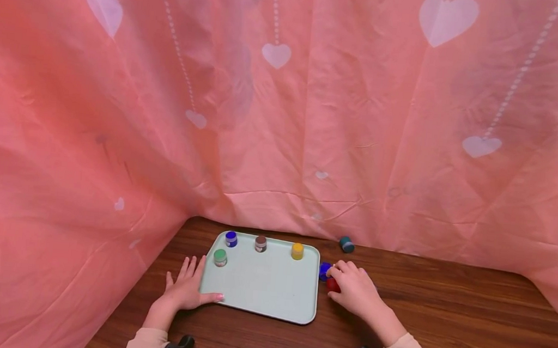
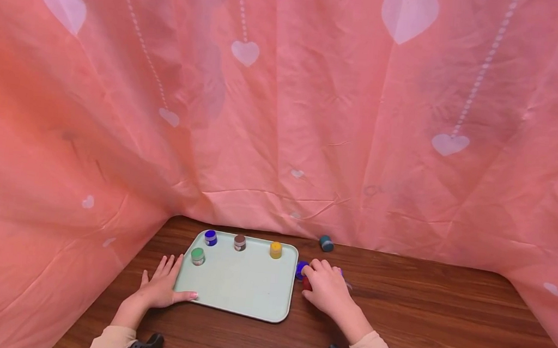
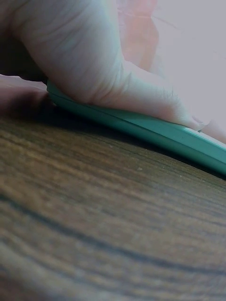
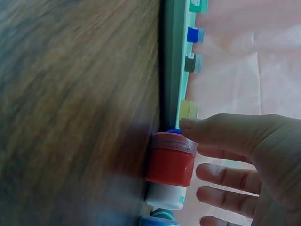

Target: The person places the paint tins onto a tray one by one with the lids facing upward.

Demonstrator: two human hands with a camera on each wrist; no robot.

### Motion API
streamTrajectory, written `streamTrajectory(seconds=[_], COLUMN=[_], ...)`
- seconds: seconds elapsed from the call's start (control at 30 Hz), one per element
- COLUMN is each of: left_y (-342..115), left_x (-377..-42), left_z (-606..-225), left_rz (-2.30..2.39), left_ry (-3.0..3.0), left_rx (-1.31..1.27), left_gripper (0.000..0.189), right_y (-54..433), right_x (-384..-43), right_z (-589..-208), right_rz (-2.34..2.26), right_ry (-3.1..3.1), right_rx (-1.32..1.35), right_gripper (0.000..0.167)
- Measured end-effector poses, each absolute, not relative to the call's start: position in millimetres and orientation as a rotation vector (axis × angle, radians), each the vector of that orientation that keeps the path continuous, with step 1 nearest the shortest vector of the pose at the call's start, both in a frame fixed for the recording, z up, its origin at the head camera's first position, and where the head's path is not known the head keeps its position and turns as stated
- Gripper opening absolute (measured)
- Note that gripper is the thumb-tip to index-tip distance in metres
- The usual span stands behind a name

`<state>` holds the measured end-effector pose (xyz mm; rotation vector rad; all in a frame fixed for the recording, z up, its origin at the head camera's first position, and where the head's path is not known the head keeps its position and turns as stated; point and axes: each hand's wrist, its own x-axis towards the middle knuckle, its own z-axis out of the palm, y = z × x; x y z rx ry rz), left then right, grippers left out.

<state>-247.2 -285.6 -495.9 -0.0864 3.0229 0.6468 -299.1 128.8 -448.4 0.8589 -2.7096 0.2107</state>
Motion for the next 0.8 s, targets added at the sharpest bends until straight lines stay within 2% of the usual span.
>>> streamTrajectory(seconds=[0.8], left_y=[-283.2], left_x=[-246.1], left_z=[-490.7], left_rz=[0.672], left_ry=[2.997], left_rx=[-0.110], left_gripper=[0.129], right_y=[130.1], right_x=[-297.6], right_z=[-452.4], right_rz=[0.104], right_ry=[-2.705], right_rx=[0.874], right_gripper=[0.039])
